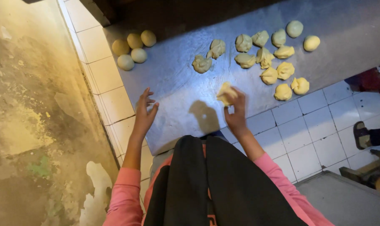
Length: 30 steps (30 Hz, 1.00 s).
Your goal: Shaping and stretching dough portions on a worktable.
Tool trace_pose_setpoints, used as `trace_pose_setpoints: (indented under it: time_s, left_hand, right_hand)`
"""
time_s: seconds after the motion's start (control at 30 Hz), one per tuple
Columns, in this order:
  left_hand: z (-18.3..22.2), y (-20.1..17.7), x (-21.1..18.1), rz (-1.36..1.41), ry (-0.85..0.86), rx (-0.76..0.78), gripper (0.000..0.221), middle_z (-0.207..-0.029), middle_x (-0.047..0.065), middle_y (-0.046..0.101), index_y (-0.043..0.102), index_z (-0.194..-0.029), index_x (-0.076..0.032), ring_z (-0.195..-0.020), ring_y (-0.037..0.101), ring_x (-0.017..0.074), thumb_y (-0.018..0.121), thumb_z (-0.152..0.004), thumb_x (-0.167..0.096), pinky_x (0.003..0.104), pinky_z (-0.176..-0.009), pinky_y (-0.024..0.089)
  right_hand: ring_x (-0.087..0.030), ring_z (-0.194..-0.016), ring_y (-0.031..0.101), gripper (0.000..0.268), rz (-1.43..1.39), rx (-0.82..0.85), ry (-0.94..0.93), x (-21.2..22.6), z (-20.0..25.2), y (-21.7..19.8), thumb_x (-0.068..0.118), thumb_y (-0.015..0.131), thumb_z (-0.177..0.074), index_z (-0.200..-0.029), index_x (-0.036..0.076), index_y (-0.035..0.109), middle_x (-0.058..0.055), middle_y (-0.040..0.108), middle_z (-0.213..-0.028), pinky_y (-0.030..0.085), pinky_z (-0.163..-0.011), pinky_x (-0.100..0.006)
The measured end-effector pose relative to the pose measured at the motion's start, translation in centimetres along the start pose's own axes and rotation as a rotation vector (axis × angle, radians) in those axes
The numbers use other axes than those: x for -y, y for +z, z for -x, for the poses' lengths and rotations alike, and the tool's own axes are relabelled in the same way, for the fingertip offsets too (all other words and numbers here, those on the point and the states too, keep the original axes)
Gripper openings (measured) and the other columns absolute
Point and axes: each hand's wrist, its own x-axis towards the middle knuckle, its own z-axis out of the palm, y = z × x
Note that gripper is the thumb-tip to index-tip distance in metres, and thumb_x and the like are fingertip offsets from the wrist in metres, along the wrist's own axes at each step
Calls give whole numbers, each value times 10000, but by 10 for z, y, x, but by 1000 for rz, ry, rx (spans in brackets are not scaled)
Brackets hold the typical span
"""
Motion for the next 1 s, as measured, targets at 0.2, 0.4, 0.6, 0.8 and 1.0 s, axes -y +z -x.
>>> trace_pose_setpoints:
  time_s: [0.2,0.4,0.6,0.8,1.0]
  left_hand:
    - [6,48,-10,120,92,77,542,-1345,116,588,481,-1486,-75,-1169,613,240,668,-977,-94,377,-1005,508]
    - [-8,140,0,395,39,-101,275,-1231,109,687,630,-1278,-12,-1162,647,205,565,-1050,-152,349,-1005,504]
    - [44,195,19,563,-140,-162,283,-1056,133,735,692,-1096,15,-1003,698,217,478,-1042,-161,334,-932,538]
    - [66,209,-30,287,132,-71,253,-989,155,729,695,-1000,-13,-943,695,315,518,-951,-187,384,-869,533]
    - [-2,228,-46,219,161,17,247,-914,153,720,693,-980,-44,-860,704,336,511,-966,-210,396,-780,552]
  right_hand:
    - [-464,-1237,561,725,32,720,-299,6,27,36,197,765,-742,-1418,32,560,-267,538,-1404,436,-939,-537]
    - [-187,-857,692,189,-562,420,383,-100,67,155,195,639,-1010,-1011,27,727,-134,741,-936,548,-769,-320]
    - [-210,-647,641,191,-378,319,330,-90,111,178,147,669,-893,-808,-24,664,-161,675,-730,491,-620,-351]
    - [-249,-754,648,169,-416,182,232,-82,149,113,150,605,-976,-910,4,662,-138,650,-813,512,-708,-357]
    - [-259,-712,619,198,-308,62,456,-120,101,117,173,578,-991,-913,0,634,-124,635,-786,496,-666,-366]
